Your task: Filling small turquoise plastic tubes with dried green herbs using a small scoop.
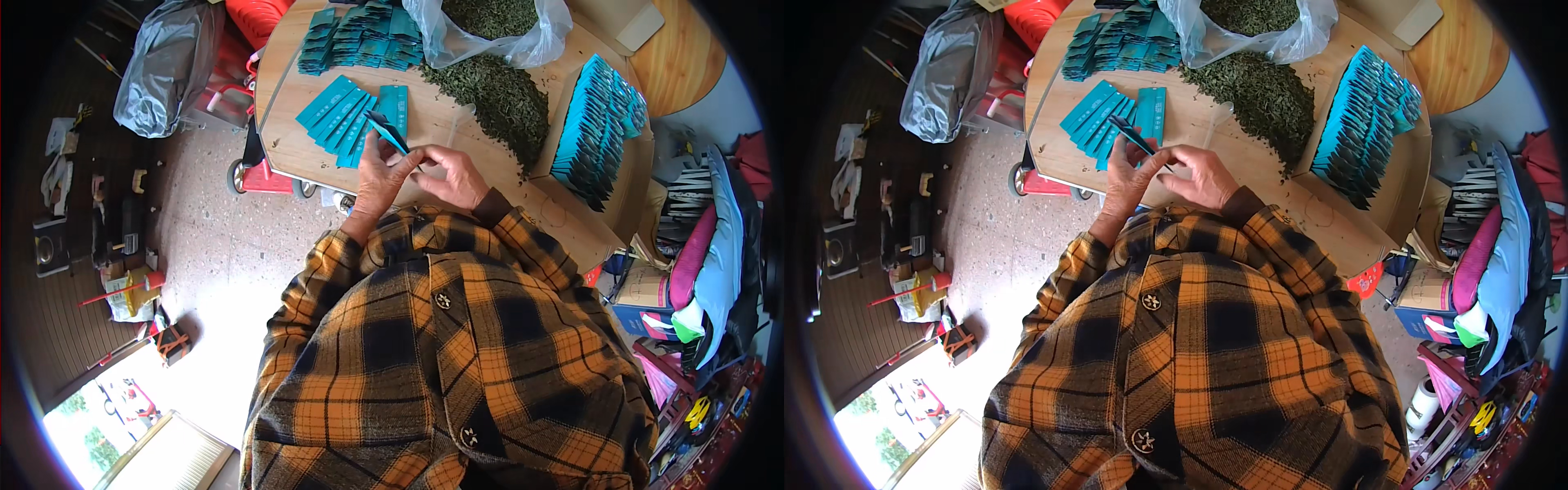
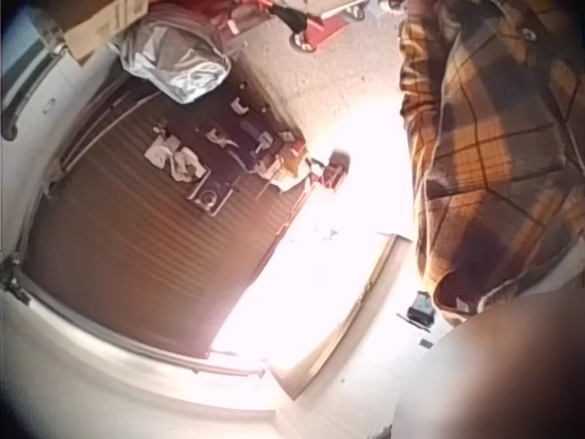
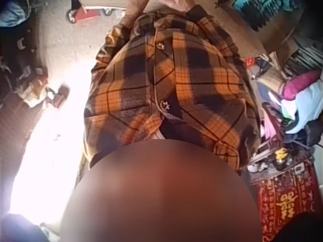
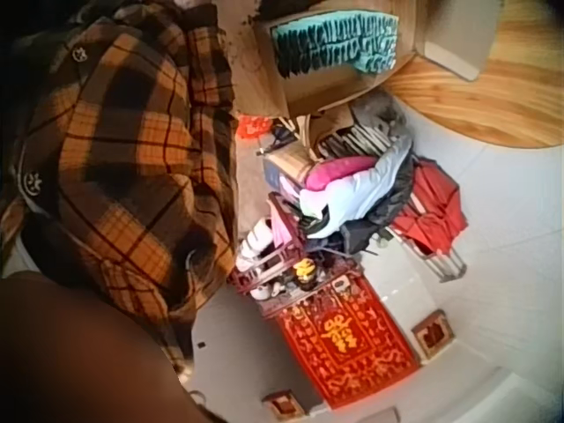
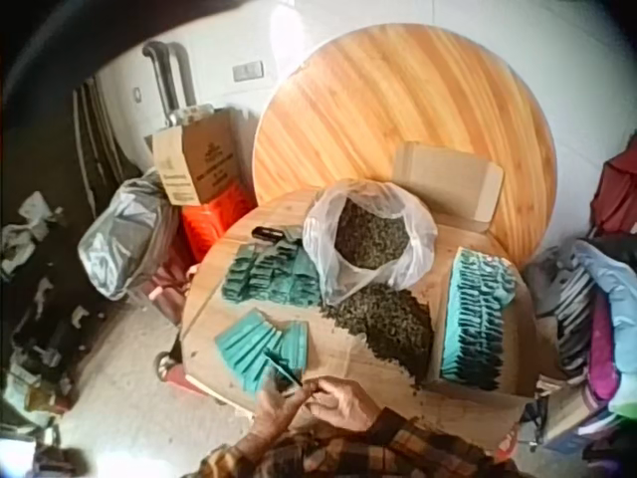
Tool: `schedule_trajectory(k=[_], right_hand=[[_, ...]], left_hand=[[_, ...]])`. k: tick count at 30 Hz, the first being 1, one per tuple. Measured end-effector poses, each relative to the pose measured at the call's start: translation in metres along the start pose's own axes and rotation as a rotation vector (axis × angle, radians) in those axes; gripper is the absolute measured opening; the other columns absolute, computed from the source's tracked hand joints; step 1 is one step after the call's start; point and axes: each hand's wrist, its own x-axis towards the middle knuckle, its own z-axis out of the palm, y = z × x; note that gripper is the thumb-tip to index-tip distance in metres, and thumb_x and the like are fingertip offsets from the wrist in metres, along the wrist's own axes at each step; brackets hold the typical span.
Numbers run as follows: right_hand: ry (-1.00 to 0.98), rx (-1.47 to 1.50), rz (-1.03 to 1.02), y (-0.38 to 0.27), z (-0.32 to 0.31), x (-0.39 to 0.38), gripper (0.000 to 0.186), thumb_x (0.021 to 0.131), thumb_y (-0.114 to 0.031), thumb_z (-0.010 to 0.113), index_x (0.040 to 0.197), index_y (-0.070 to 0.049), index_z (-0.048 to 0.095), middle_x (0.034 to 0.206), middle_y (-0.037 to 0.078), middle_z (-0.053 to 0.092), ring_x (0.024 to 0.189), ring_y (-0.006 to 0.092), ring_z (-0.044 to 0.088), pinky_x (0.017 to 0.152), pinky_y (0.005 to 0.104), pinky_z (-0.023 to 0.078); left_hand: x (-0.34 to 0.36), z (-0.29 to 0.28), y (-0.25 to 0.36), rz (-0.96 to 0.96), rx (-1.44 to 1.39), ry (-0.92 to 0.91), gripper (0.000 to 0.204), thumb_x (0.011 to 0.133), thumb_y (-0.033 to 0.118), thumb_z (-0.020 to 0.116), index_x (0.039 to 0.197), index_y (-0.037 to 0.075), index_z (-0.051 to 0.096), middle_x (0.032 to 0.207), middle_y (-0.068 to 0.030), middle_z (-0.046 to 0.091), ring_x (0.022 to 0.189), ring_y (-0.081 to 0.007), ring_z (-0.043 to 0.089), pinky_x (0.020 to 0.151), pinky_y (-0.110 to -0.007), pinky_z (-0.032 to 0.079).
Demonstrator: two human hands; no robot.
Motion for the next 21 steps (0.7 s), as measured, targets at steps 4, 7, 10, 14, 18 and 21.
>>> schedule_trajectory(k=[4,7,10,14,18,21], right_hand=[[0.112,0.44,0.202,-0.012,-0.029,0.005,0.04,0.087,-0.018,0.066,0.12,0.002,0.057,0.11,0.01,0.065,0.104,0.0156,0.059,0.089,0.0305,0.047],[0.089,0.456,0.221,-0.026,-0.045,0.007,0.036,0.09,-0.019,0.063,0.118,0.003,0.058,0.112,0.012,0.064,0.106,0.0162,0.059,0.091,0.0298,0.047],[0.046,0.358,0.227,-0.035,-0.045,0.005,0.031,0.092,-0.017,0.061,0.114,0.004,0.06,0.106,0.01,0.065,0.098,0.0134,0.06,0.086,0.026,0.048],[-0.03,0.383,0.275,-0.028,-0.045,0.002,0.025,0.092,-0.011,0.059,0.11,0.005,0.061,0.09,0.004,0.064,0.083,0.0071,0.057,0.075,0.0234,0.048],[-0.078,0.282,0.325,-0.019,-0.048,0.001,0.02,0.088,-0.004,0.058,0.105,0.007,0.061,0.085,0.003,0.063,0.078,0.0071,0.057,0.071,0.0235,0.048],[-0.1,0.201,0.265,-0.001,-0.046,0.0,0.019,0.079,-0.003,0.059,0.096,0.005,0.062,0.071,0.007,0.061,0.067,0.0082,0.055,0.062,0.0262,0.046]], left_hand=[[-0.004,0.0,0.002,0.212,0.267,0.046,0.075,0.069,0.017,0.081,0.128,0.0,0.038,0.111,-0.0198,0.058,0.095,-0.0298,0.062,0.078,-0.038,0.052],[-0.006,0.001,0.011,0.321,0.479,-0.024,0.075,0.067,0.017,0.081,0.129,0.003,0.04,0.111,-0.0197,0.058,0.1,-0.0365,0.059,0.083,-0.041,0.05],[-0.007,0.003,0.016,0.329,0.52,-0.082,0.071,0.066,0.017,0.079,0.127,0.005,0.043,0.111,-0.0187,0.058,0.101,-0.0384,0.057,0.086,-0.043,0.048],[-0.008,0.007,0.018,0.397,0.62,-0.144,0.068,0.066,0.015,0.077,0.125,0.004,0.046,0.11,-0.019,0.057,0.102,-0.0381,0.055,0.087,-0.044,0.047],[-0.007,0.004,0.012,0.483,0.663,-0.172,0.066,0.065,0.013,0.076,0.123,0.002,0.048,0.109,-0.0191,0.057,0.103,-0.0383,0.054,0.088,-0.044,0.046],[-0.011,0.004,0.013,0.535,0.679,-0.239,0.064,0.063,0.008,0.076,0.121,0.001,0.049,0.11,-0.0194,0.057,0.104,-0.0385,0.054,0.09,-0.044,0.045]])
